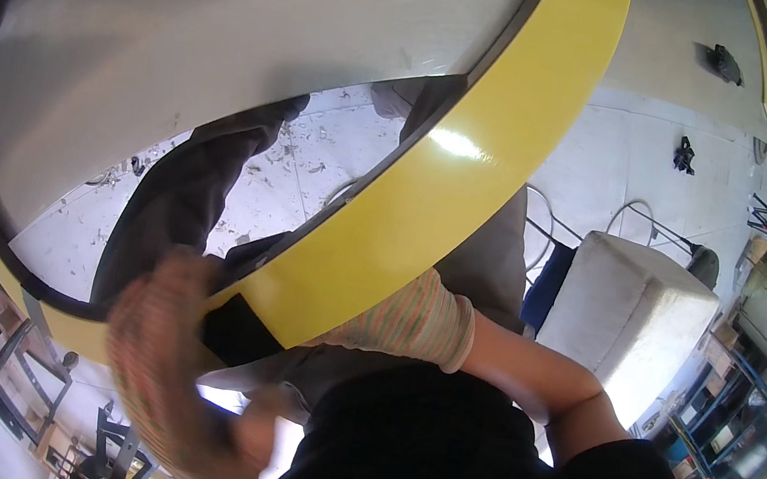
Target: Applying black electrical tape to a yellow circular ring frame on a workbench.
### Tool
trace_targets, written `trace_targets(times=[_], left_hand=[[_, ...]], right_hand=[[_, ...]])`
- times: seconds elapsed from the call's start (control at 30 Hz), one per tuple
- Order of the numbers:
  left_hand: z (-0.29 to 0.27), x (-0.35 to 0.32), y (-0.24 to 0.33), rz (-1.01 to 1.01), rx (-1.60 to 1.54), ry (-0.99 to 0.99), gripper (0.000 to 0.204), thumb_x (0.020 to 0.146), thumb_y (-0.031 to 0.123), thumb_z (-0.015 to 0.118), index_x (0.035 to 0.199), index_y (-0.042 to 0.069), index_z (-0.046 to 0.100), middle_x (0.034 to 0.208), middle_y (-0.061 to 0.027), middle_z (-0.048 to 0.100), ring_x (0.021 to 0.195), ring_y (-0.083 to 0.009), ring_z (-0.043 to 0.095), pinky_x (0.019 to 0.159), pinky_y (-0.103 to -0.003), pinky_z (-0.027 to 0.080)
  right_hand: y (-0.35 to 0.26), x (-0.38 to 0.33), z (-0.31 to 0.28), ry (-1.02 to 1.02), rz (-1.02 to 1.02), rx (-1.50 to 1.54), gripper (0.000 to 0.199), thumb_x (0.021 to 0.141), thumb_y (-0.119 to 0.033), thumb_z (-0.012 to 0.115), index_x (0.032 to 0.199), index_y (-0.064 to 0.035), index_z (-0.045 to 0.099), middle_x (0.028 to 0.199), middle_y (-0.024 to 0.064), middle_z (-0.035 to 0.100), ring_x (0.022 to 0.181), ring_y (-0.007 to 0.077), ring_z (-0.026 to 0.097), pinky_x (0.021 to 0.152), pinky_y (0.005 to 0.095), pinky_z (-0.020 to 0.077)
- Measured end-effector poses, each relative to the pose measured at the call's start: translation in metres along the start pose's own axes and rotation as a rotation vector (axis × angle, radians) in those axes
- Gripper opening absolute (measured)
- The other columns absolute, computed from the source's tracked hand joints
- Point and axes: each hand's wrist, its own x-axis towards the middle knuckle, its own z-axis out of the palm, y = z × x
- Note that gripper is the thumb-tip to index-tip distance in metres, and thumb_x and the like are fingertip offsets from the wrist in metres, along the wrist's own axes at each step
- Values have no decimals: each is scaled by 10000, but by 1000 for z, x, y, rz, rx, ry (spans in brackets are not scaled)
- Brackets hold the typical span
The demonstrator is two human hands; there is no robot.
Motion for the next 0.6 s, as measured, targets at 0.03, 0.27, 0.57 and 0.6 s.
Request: trace_targets(times=[0.03,0.27,0.57,0.6], left_hand=[[-10,-7,-7,-60,128,-112,720,1049,647,341,1328,57,646,1278,-103,704,1148,-316,664,1060,-556,458],[-36,16,-46,-81,172,185,486,1136,320,328,1113,77,750,1089,-115,720,1078,-252,663,1093,-566,430],[-37,23,-37,-250,-401,-145,193,955,213,701,987,26,738,963,-68,643,905,-200,619,782,-327,477],[-38,25,-36,-310,-413,-177,201,956,226,701,971,28,734,947,-65,641,891,-192,620,768,-320,476]], right_hand=[[0,0,-2,13,-13,-37,374,904,-391,709,1248,-243,699,1208,-44,690,1075,194,679,876,396,555],[-5,3,-3,34,-244,-670,345,848,-369,761,1160,-224,740,1087,-67,720,971,170,703,823,371,566],[-3,3,-5,29,-218,-605,393,840,-387,762,1199,-227,734,1093,-34,722,982,172,702,872,374,554],[-3,2,-5,61,-224,-590,403,842,-393,761,1207,-226,730,1100,-32,721,991,176,701,882,378,552]])
